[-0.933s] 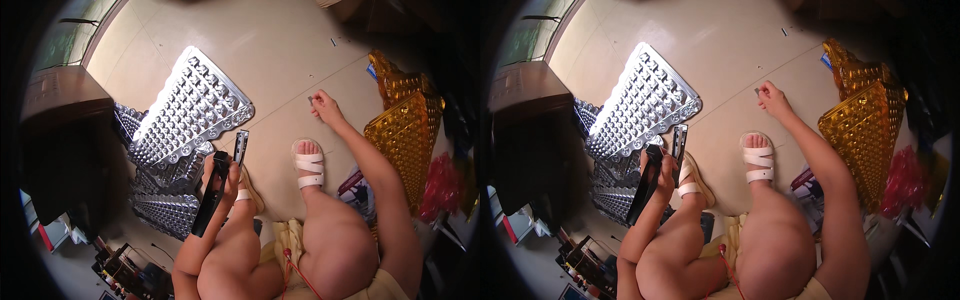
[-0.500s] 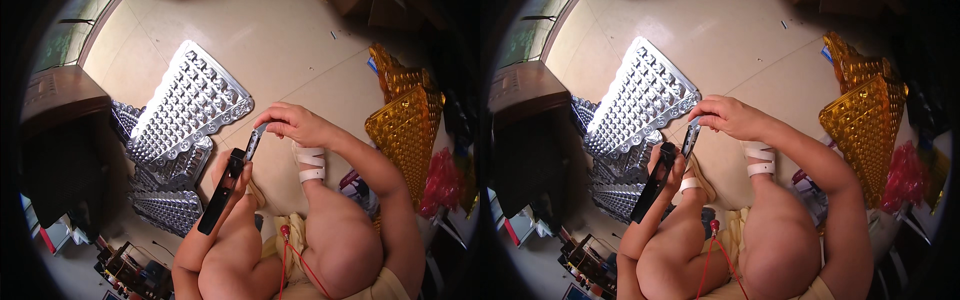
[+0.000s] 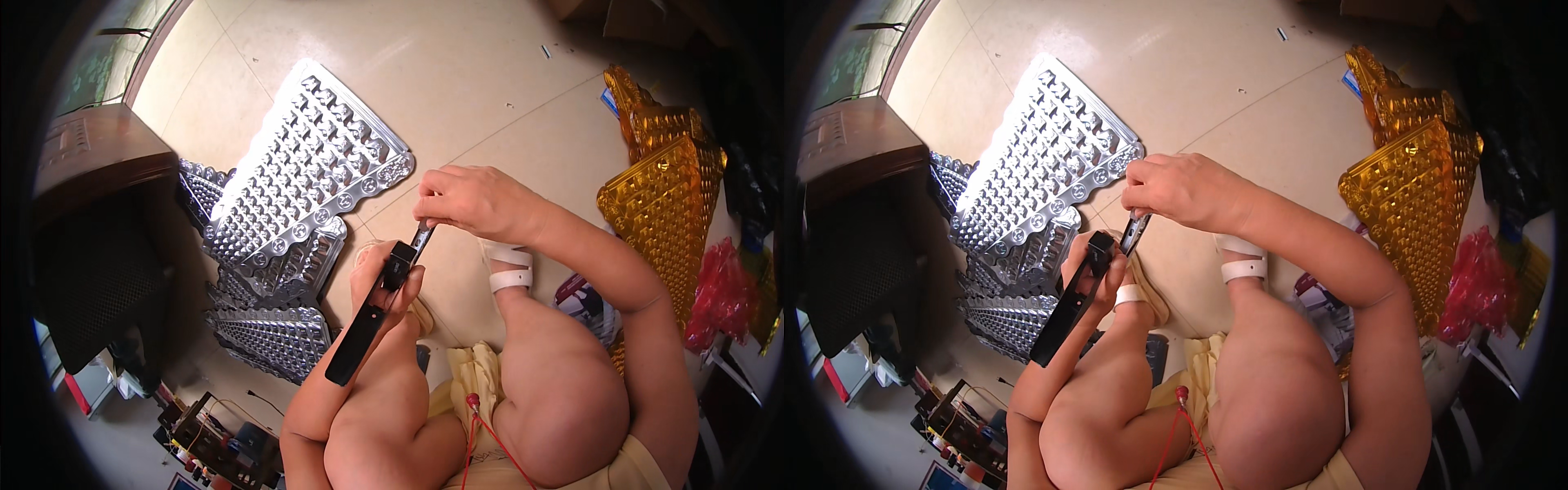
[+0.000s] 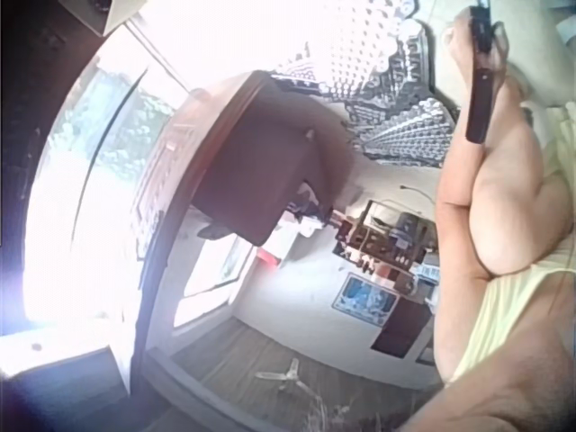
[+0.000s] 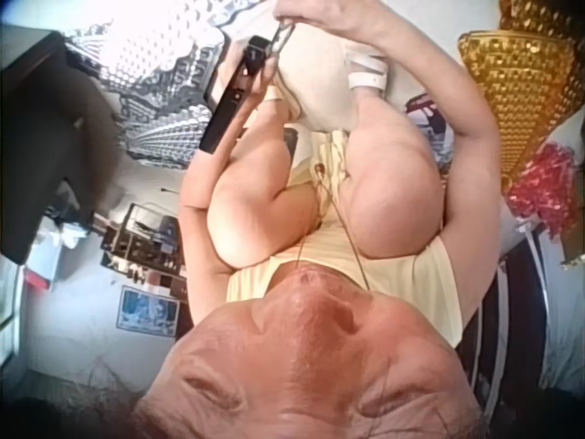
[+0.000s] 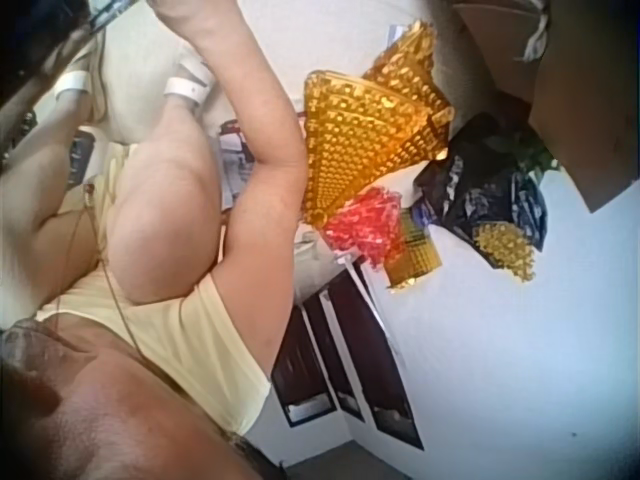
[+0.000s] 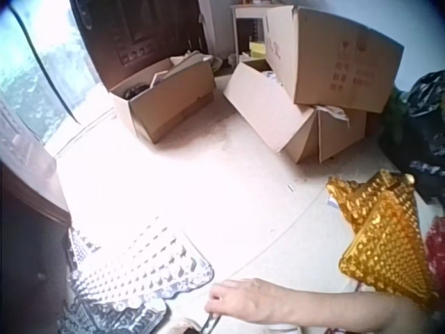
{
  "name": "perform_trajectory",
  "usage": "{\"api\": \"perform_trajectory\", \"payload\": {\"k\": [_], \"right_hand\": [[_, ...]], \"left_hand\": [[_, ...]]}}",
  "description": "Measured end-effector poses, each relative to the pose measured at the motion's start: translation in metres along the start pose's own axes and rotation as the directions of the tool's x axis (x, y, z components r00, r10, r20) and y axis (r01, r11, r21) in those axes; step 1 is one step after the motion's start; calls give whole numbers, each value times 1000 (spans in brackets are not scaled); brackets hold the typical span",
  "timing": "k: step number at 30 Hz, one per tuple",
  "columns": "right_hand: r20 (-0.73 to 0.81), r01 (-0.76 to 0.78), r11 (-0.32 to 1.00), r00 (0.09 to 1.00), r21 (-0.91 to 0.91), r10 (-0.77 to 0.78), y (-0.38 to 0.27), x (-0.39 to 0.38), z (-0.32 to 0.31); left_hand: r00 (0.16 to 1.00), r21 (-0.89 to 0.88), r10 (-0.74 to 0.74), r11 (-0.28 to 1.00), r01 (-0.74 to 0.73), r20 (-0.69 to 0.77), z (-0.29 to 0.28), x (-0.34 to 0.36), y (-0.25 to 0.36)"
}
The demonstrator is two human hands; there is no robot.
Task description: The person is using a stapler to join together gold and silver colored plastic textured pieces on the floor.
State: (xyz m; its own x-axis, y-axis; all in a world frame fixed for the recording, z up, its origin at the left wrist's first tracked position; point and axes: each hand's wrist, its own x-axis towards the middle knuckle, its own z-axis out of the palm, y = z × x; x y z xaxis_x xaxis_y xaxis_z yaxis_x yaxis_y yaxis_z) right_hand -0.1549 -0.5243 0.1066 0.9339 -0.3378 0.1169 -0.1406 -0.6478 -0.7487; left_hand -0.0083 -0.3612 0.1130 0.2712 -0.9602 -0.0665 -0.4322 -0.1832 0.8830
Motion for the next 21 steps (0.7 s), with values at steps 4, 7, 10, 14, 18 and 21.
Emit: {"api": "perform_trajectory", "payload": {"k": [4, 7, 10, 14, 18, 21], "right_hand": [[-26, 53, 998, 998, -45, -54, -1, -2, 1], [-92, 78, 996, 992, -42, -81, -1, -2, 1], [-96, 63, 997, 993, -42, -66, -2, -2, -2], [-85, 38, 999, 996, -11, -39, -1, -3, -2], [-75, 39, 999, 996, -15, -40, 1, -3, 1], [-85, 9, 999, 996, 48, -5, 1, -3, 4]], "left_hand": [[999, -26, -45, 999, 45, 14, 0, -1, 3], [997, -64, -77, 995, 77, 7, 0, -1, 5], [996, -90, -87, 992, 85, -17, 0, 0, 7], [998, -75, -63, 995, 62, -13, 0, 0, 6], [999, -35, -46, 998, 46, 8, -2, 1, 8], [997, -55, -74, 996, 74, 0, 0, 2, 8]]}}
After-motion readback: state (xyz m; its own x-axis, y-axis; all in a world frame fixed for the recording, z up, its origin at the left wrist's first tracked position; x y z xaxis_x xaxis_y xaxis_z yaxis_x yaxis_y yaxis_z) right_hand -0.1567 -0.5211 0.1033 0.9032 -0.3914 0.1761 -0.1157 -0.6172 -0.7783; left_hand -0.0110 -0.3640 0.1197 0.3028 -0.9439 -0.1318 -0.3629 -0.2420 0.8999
